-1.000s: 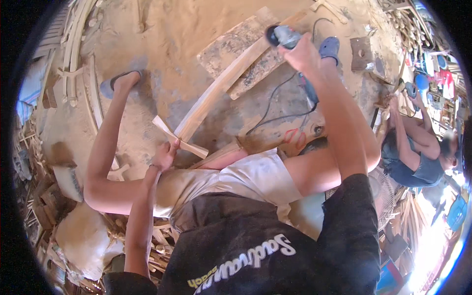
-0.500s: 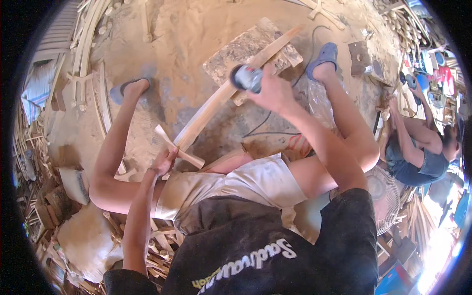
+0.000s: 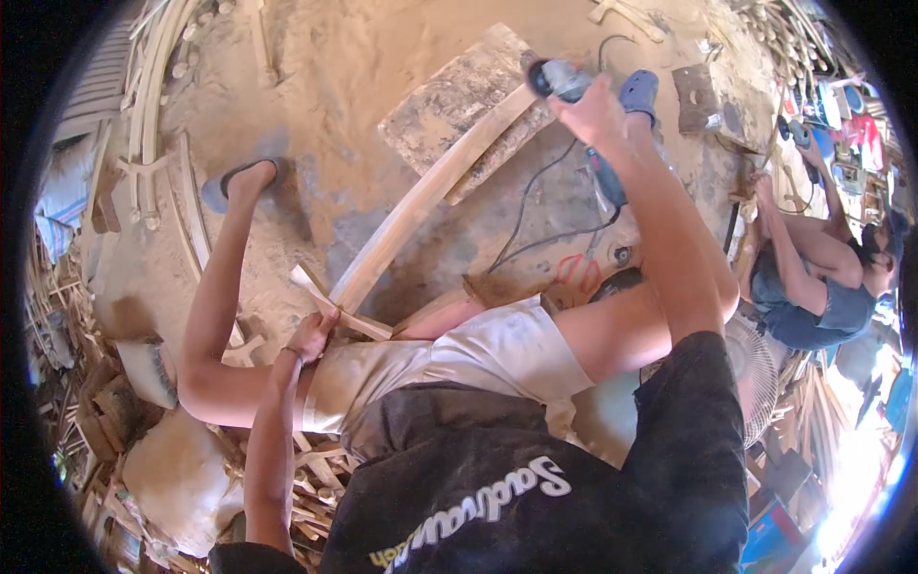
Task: The person applies glue to wooden sword components and uses a handheld power sander to smooth the edges and surfaces of the wood.
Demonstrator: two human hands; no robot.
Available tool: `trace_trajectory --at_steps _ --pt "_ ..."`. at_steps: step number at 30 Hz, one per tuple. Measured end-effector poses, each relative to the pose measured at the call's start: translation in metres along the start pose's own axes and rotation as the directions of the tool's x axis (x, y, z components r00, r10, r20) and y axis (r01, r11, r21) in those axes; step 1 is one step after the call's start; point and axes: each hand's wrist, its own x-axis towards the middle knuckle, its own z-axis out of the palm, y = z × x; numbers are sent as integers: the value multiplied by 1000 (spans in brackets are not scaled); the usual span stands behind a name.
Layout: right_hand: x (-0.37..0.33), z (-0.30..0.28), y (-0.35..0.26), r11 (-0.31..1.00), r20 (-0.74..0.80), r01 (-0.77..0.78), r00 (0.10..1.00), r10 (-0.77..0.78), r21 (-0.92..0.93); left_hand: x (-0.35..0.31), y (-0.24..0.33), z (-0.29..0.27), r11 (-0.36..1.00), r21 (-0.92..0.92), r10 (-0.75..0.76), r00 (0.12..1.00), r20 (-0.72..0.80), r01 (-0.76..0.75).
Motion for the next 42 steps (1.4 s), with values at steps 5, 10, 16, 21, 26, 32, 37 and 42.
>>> trace_trajectory --at_steps 5,10,16,21,26,32,37,42 --pt "35 -11 12 999 20 -17 1000 17 30 1 -30 13 992 -76 89 991 -100 -97" --pt "77 -15 44 997 42 -78 996 77 24 2 -10 4 997 -82 -9 1000 -7 8" --pt "113 -29 85 970 -197 -155 962 191 185 10 -23 -2 965 -256 30 990 -136 -65" --pt "63 -73 60 922 0 -132 990 141 364 0 1 5 874 -234 293 846 -446 -426" --pt "-23 -114 16 927 -192 84 981 -13 366 20 73 -22 921 -110 326 894 -306 -373" --pt "-140 -87 -50 819 -376 457 868 -324 347 13 131 -24 780 -602 259 964 65 -169" --pt "-213 -54 -94 912 158 310 920 -359 270 12 152 16 779 -619 119 993 -14 -102" --pt "-251 -4 -108 848 291 496 797 -529 184 20 134 56 845 -471 158 959 -234 -255"
